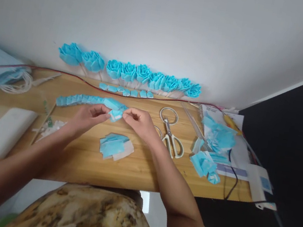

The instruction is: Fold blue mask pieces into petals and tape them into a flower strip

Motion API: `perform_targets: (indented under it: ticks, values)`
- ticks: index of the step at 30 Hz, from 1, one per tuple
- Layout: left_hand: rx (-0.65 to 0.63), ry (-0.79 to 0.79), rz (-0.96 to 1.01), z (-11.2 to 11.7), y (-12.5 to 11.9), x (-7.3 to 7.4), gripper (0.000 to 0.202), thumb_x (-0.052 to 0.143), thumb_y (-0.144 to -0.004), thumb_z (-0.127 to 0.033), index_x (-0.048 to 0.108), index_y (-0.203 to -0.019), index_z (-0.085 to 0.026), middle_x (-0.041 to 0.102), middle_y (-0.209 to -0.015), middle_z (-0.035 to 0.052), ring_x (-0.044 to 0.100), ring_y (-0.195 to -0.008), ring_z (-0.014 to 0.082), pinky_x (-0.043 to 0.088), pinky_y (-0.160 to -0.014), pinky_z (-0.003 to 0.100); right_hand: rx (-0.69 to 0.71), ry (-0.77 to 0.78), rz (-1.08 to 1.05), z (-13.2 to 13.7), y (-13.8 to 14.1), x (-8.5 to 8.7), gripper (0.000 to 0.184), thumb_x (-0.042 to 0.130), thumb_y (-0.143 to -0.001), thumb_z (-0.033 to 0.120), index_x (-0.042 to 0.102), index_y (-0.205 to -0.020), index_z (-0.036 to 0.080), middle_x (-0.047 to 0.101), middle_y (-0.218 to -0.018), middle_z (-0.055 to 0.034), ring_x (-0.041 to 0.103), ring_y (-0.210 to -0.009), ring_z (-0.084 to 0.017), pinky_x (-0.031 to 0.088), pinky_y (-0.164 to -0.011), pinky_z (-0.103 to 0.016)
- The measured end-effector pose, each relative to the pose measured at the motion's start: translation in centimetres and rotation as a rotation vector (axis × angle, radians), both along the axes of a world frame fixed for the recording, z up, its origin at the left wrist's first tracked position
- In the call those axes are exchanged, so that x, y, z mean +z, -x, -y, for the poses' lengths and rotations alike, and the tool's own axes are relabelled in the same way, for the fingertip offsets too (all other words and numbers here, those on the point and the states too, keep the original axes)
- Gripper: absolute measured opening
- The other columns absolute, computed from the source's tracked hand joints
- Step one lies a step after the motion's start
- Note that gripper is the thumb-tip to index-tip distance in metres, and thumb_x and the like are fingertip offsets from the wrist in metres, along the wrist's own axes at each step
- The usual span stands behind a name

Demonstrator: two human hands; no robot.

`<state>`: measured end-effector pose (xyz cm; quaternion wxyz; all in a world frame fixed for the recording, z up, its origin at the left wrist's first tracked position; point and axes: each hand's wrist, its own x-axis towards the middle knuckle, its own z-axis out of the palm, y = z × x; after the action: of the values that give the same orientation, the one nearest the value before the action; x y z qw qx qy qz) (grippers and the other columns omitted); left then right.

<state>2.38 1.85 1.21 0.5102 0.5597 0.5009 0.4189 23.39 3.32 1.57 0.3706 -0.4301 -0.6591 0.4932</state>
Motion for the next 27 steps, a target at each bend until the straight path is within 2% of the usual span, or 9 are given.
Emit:
perform_targets:
  ticks: [3, 6, 8, 11, 14, 17, 22, 27]
  values:
    - [-0.017, 0.060, 0.114, -0.8, 0.2, -0.4, 0.018, 0.077, -0.068, -0.033, 0.068, -0.068, -0.019, 0.059, -0.060, -0.0012, 0.049, -0.059, 0.0126, 0.036, -0.060, 0.026, -0.031, -0.041, 0.037, 0.1, 0.0, -0.5, 0.018, 0.062, -0.084, 0.035, 0.065, -0.077, 0.019, 0.056, -0.069, 0.0030, 0.046, -0.063, -0.011, 0.035, -0.062, -0.026]
    - [-0.033, 0.138, 0.278, -1.5, 0.6, -1.2, 0.020, 0.076, -0.070, -0.035, 0.067, -0.067, -0.018, 0.058, -0.059, 0.0001, 0.049, -0.057, 0.0124, 0.038, -0.059, 0.026, -0.132, -0.084, 0.040, 0.3, 0.1, -0.7, 0.016, 0.061, -0.083, 0.034, 0.064, -0.077, 0.020, 0.053, -0.066, 0.0036, 0.044, -0.061, -0.011, 0.034, -0.059, -0.026]
    - [0.030, 0.119, 0.328, -1.5, 0.8, -1.4, 0.021, 0.074, -0.073, -0.036, 0.065, -0.067, -0.018, 0.057, -0.060, -0.0002, 0.048, -0.056, 0.0119, 0.038, -0.058, 0.026, -0.204, -0.109, 0.050, 0.5, 0.3, -0.7, 0.015, 0.060, -0.082, 0.032, 0.063, -0.075, 0.020, 0.054, -0.065, 0.0033, 0.044, -0.060, -0.012, 0.035, -0.058, -0.026]
    - [0.162, -0.051, 0.172, -0.3, 0.2, -0.6, 0.016, 0.072, -0.078, -0.032, 0.066, -0.071, -0.018, 0.054, -0.060, -0.0018, 0.046, -0.058, 0.0111, 0.037, -0.059, 0.025, -0.291, -0.176, 0.086, 0.8, 0.7, -0.6, 0.013, 0.059, -0.082, 0.028, 0.062, -0.072, 0.020, 0.059, -0.067, 0.0023, 0.048, -0.060, -0.012, 0.037, -0.059, -0.026]
    - [0.102, -0.312, -0.075, 1.4, -1.2, 0.6, 0.012, 0.067, -0.081, -0.026, 0.067, -0.072, -0.018, 0.058, -0.065, -0.0011, 0.048, -0.061, 0.0119, 0.037, -0.061, 0.026, -0.341, -0.280, 0.137, 1.2, 1.3, -0.7, 0.012, 0.059, -0.083, 0.026, 0.062, -0.072, 0.020, 0.063, -0.068, 0.0015, 0.052, -0.061, -0.012, 0.040, -0.061, -0.026]
    - [0.121, -0.489, -0.217, 2.1, -2.5, 0.7, 0.013, 0.064, -0.084, -0.021, 0.067, -0.071, -0.018, 0.057, -0.063, -0.0019, 0.046, -0.061, 0.0114, 0.037, -0.061, 0.026, -0.360, -0.386, 0.170, 1.6, 1.7, -0.9, 0.013, 0.058, -0.084, 0.023, 0.062, -0.072, 0.021, 0.064, -0.070, 0.0012, 0.055, -0.063, -0.013, 0.043, -0.063, -0.026]
    - [0.187, -0.498, -0.271, 1.7, -2.7, -0.6, 0.010, 0.063, -0.085, -0.020, 0.071, -0.079, -0.019, 0.056, -0.064, -0.0025, 0.046, -0.060, 0.0111, 0.035, -0.059, 0.026, -0.378, -0.534, 0.225, 2.1, 2.2, -1.4, 0.014, 0.057, -0.085, 0.019, 0.062, -0.073, 0.022, 0.064, -0.070, 0.0004, 0.056, -0.066, -0.014, 0.045, -0.066, -0.028]
    - [0.213, -0.488, -0.274, 1.8, -2.6, -0.9, 0.012, 0.064, -0.086, -0.021, 0.074, -0.081, -0.018, 0.053, -0.064, -0.0025, 0.046, -0.060, 0.0108, 0.034, -0.058, 0.025, -0.370, -0.638, 0.244, 2.4, 2.6, -1.8, 0.015, 0.056, -0.087, 0.016, 0.062, -0.074, 0.022, 0.063, -0.071, 0.0002, 0.056, -0.067, -0.015, 0.045, -0.067, -0.029]
